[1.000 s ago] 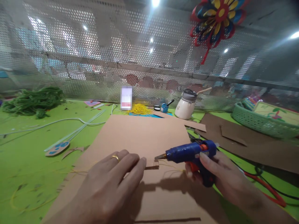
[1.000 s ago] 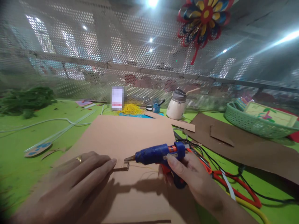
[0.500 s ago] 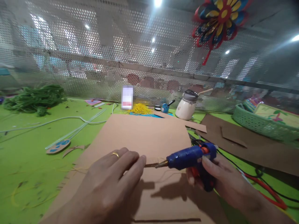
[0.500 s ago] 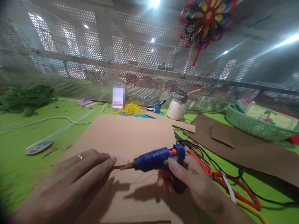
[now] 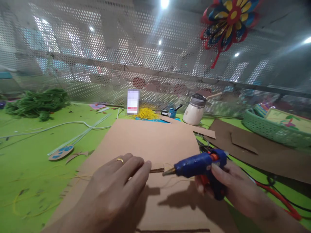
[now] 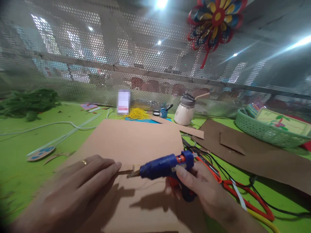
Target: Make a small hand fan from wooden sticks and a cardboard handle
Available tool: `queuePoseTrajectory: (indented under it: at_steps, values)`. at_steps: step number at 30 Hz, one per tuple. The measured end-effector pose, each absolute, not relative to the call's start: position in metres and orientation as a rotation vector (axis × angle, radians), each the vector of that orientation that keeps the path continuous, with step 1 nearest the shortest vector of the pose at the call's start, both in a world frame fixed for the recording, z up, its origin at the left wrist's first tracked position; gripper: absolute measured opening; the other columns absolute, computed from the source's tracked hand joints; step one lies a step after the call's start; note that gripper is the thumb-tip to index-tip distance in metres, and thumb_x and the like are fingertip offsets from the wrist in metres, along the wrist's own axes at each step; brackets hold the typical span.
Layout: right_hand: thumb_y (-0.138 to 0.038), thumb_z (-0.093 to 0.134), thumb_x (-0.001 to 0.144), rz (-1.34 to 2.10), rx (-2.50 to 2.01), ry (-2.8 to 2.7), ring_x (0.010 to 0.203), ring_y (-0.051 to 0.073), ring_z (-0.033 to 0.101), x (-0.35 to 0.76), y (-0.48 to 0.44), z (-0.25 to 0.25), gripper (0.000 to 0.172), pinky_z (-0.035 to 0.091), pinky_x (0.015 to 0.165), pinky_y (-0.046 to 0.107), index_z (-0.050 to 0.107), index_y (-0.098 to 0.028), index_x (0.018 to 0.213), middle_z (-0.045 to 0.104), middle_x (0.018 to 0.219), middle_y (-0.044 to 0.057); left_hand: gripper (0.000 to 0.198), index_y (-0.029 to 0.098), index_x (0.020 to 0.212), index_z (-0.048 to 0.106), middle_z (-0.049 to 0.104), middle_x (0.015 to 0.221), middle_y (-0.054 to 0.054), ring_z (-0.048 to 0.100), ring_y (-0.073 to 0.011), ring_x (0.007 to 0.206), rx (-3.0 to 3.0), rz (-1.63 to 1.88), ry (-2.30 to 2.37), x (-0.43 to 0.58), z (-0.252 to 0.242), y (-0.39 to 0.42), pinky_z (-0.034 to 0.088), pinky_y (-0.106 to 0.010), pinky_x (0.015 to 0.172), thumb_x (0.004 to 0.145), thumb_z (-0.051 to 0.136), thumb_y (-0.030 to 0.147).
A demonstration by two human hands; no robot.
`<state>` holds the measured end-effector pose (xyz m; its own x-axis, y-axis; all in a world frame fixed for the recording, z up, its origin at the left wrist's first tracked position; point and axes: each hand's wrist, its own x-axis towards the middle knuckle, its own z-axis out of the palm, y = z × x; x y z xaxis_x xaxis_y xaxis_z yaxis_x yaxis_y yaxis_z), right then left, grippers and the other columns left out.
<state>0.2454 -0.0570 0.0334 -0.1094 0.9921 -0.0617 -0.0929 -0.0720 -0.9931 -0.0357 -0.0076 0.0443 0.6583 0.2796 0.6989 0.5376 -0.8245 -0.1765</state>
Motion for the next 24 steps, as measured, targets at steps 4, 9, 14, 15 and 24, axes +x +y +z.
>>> queuePoseTrajectory:
  at_steps: [4,9,14,15,24]
  values:
    - [-0.052,0.064,0.09,1.321,-1.091,-1.158,0.062,0.014,0.057,0.248,-0.047,0.032,0.039,0.041,0.055,0.024,0.072,-0.014,0.084,0.071,0.076,0.009,0.029,0.008,0.105,0.065,0.07,0.09,-0.014,0.06,-0.0228,0.076,-2.512,-1.005,-0.6,-0.032,0.044,-0.008,0.052,-0.037,0.067,0.086,0.044,0.003]
    - [-0.05,0.062,0.092,1.125,-1.147,-1.208,0.06,0.015,0.054,0.255,-0.034,0.03,0.039,0.041,0.055,0.026,0.072,-0.013,0.084,0.068,0.073,0.008,0.017,0.016,0.097,0.063,0.068,0.083,-0.007,0.06,-0.017,0.068,-2.635,-1.143,-0.813,-0.029,0.041,-0.014,0.05,-0.03,0.059,0.087,0.052,0.008]
    - [-0.049,0.066,0.087,1.116,-1.038,-1.218,0.061,0.018,0.055,0.254,-0.045,0.042,0.036,0.042,0.054,0.028,0.073,-0.014,0.086,0.066,0.068,0.007,0.035,0.022,0.118,0.061,0.073,0.105,-0.009,0.066,-0.0243,0.1,-2.567,-1.381,-0.57,-0.038,0.048,-0.027,0.054,-0.042,0.088,0.089,0.05,0.006]
    - [-0.05,0.067,0.087,1.158,-0.988,-1.197,0.061,0.019,0.056,0.253,-0.049,0.045,0.036,0.041,0.053,0.028,0.073,-0.015,0.085,0.068,0.07,0.009,0.035,0.023,0.116,0.062,0.073,0.105,-0.009,0.066,-0.0239,0.101,-2.563,-1.453,-0.56,-0.038,0.051,-0.028,0.054,-0.042,0.088,0.088,0.05,0.004]
    - [-0.053,0.063,0.088,1.187,-0.983,-1.141,0.057,0.017,0.053,0.255,-0.048,0.049,0.038,0.04,0.051,0.029,0.072,-0.017,0.079,0.071,0.076,0.01,0.03,0.015,0.078,0.063,0.061,0.064,0.0,0.053,-0.0084,0.054,-3.562,-1.697,-2.12,-0.024,0.056,-0.001,0.039,-0.016,0.047,0.086,0.066,0.044]
